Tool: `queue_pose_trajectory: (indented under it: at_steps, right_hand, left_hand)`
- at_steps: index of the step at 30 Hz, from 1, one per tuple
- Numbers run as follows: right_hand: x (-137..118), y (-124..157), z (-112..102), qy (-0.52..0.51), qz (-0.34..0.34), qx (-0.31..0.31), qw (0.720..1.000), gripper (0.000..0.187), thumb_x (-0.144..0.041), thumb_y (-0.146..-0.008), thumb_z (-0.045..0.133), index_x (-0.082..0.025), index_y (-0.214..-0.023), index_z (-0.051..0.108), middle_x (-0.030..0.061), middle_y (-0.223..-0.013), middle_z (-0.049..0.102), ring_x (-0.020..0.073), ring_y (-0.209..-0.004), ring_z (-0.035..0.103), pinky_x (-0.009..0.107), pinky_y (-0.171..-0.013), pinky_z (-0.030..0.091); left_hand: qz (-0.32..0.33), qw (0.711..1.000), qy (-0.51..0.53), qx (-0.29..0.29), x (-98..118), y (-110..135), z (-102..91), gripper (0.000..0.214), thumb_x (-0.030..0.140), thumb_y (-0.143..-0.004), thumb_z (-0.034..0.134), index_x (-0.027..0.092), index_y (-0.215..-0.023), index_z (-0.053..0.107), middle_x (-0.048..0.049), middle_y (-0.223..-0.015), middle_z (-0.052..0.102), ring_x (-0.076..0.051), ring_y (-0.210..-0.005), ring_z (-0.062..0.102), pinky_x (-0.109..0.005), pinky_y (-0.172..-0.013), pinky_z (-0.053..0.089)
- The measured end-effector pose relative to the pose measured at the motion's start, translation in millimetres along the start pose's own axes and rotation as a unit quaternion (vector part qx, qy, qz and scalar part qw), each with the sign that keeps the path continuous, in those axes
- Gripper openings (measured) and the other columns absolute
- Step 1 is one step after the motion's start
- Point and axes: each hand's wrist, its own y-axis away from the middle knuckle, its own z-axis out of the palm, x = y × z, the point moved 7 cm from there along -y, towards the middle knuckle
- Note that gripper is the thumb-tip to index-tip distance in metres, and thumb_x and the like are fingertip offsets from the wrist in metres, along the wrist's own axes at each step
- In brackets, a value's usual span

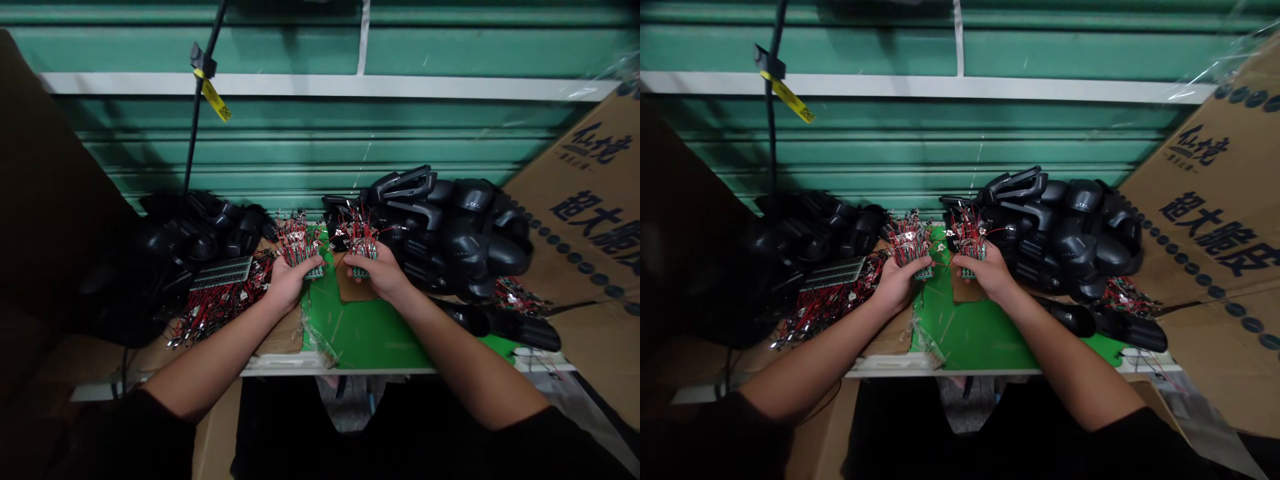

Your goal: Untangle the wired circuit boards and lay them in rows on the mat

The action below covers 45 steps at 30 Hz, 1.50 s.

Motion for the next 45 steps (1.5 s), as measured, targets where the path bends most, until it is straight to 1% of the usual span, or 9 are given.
queue_pose_trajectory:
  at_steps: [3, 9, 15, 21, 27, 31, 36, 40, 45]
  right_hand:
    - [1, 2, 3, 0.035, 0.002, -0.011, 0.999, 0.050, -0.038, -0.065, 0.094, -0.018, -0.096, 0.061, 0.0010, -0.074, 0.067, 0.0149, -0.056, 0.061, 0.023, -0.040, 0.041]
    - [-2, 5, 6, 0.062, 0.004, -0.015, 0.998, 0.053, -0.044, -0.063, 0.095, -0.015, -0.096, 0.065, 0.0050, -0.081, 0.070, 0.0134, -0.057, 0.060, 0.022, -0.039, 0.036]
    - [-1, 6, 7, 0.089, -0.001, -0.025, 0.996, 0.045, -0.044, -0.069, 0.091, -0.014, -0.090, 0.067, 0.0033, -0.069, 0.066, 0.0131, -0.057, 0.058, 0.022, -0.043, 0.039]
    - [-2, 8, 11, 0.058, 0.006, -0.012, 0.998, 0.054, -0.043, -0.061, 0.094, -0.013, -0.092, 0.063, 0.0032, -0.075, 0.067, 0.0118, -0.057, 0.057, 0.022, -0.042, 0.040]
    - [-2, 9, 16, 0.028, -0.005, -0.032, 0.999, 0.055, -0.043, -0.061, 0.095, -0.014, -0.093, 0.061, 0.0023, -0.076, 0.065, 0.0115, -0.059, 0.058, 0.021, -0.042, 0.041]
    - [1, 8, 16, 0.015, -0.012, -0.044, 0.999, 0.054, -0.042, -0.063, 0.095, -0.016, -0.096, 0.060, 0.0009, -0.077, 0.064, 0.0114, -0.061, 0.058, 0.021, -0.043, 0.042]
    - [5, 8, 13, 0.012, -0.043, -0.053, 0.998, 0.049, -0.041, -0.071, 0.092, -0.017, -0.100, 0.060, 0.0017, -0.086, 0.066, 0.0109, -0.064, 0.060, 0.021, -0.045, 0.044]
    - [4, 8, 14, 0.021, -0.050, -0.073, 0.996, 0.046, -0.040, -0.075, 0.089, -0.017, -0.102, 0.060, 0.0023, -0.089, 0.067, 0.0109, -0.065, 0.060, 0.021, -0.046, 0.045]
    - [1, 8, 15, 0.036, -0.043, -0.070, 0.996, 0.048, -0.042, -0.073, 0.090, -0.018, -0.100, 0.058, 0.0009, -0.081, 0.065, 0.0113, -0.062, 0.058, 0.022, -0.046, 0.044]
  left_hand:
    - [0.004, 1.000, 0.003, -0.001, 1, 0, -0.5, 0.044, 0.031, -0.064, 0.096, 0.010, -0.096, 0.076, -0.0106, -0.091, 0.078, -0.021, -0.078, 0.072, -0.035, -0.080, 0.060]
    - [0.000, 1.000, -0.025, -0.009, -4, -2, -2.8, 0.041, 0.032, -0.064, 0.096, 0.010, -0.092, 0.075, -0.0109, -0.093, 0.078, -0.020, -0.079, 0.072, -0.035, -0.083, 0.058]
    - [-0.005, 1.000, -0.027, 0.002, -3, -2, -3.1, 0.042, 0.032, -0.064, 0.096, 0.010, -0.092, 0.075, -0.0096, -0.090, 0.077, -0.020, -0.077, 0.071, -0.034, -0.080, 0.058]
    - [-0.027, 0.997, -0.063, 0.022, -10, -5, -8.9, 0.046, 0.038, -0.067, 0.094, 0.012, -0.099, 0.076, -0.0088, -0.091, 0.077, -0.019, -0.070, 0.068, -0.030, -0.063, 0.054]
    - [0.032, 0.994, -0.099, -0.015, -6, -5, -6.7, 0.042, 0.035, -0.066, 0.095, 0.011, -0.096, 0.077, -0.0097, -0.096, 0.078, -0.019, -0.081, 0.070, -0.031, -0.081, 0.056]
    - [0.008, 0.996, -0.090, -0.010, -9, -5, -7.3, 0.047, 0.034, -0.063, 0.096, 0.010, -0.099, 0.077, -0.0113, -0.100, 0.078, -0.020, -0.083, 0.071, -0.032, -0.083, 0.056]
    - [-0.019, 0.997, -0.079, 0.006, -12, -7, -9.2, 0.050, 0.038, -0.064, 0.095, 0.011, -0.103, 0.077, -0.0114, -0.100, 0.078, -0.021, -0.077, 0.070, -0.032, -0.072, 0.056]
    - [-0.015, 0.997, -0.078, 0.001, -11, -7, -8.5, 0.051, 0.037, -0.065, 0.095, 0.011, -0.104, 0.077, -0.0114, -0.102, 0.078, -0.022, -0.085, 0.072, -0.034, -0.081, 0.058]
    - [-0.025, 0.998, -0.060, 0.002, -11, -5, -7.5, 0.045, 0.047, -0.073, 0.089, 0.012, -0.097, 0.076, -0.0080, -0.089, 0.076, -0.016, -0.066, 0.064, -0.029, -0.064, 0.053]
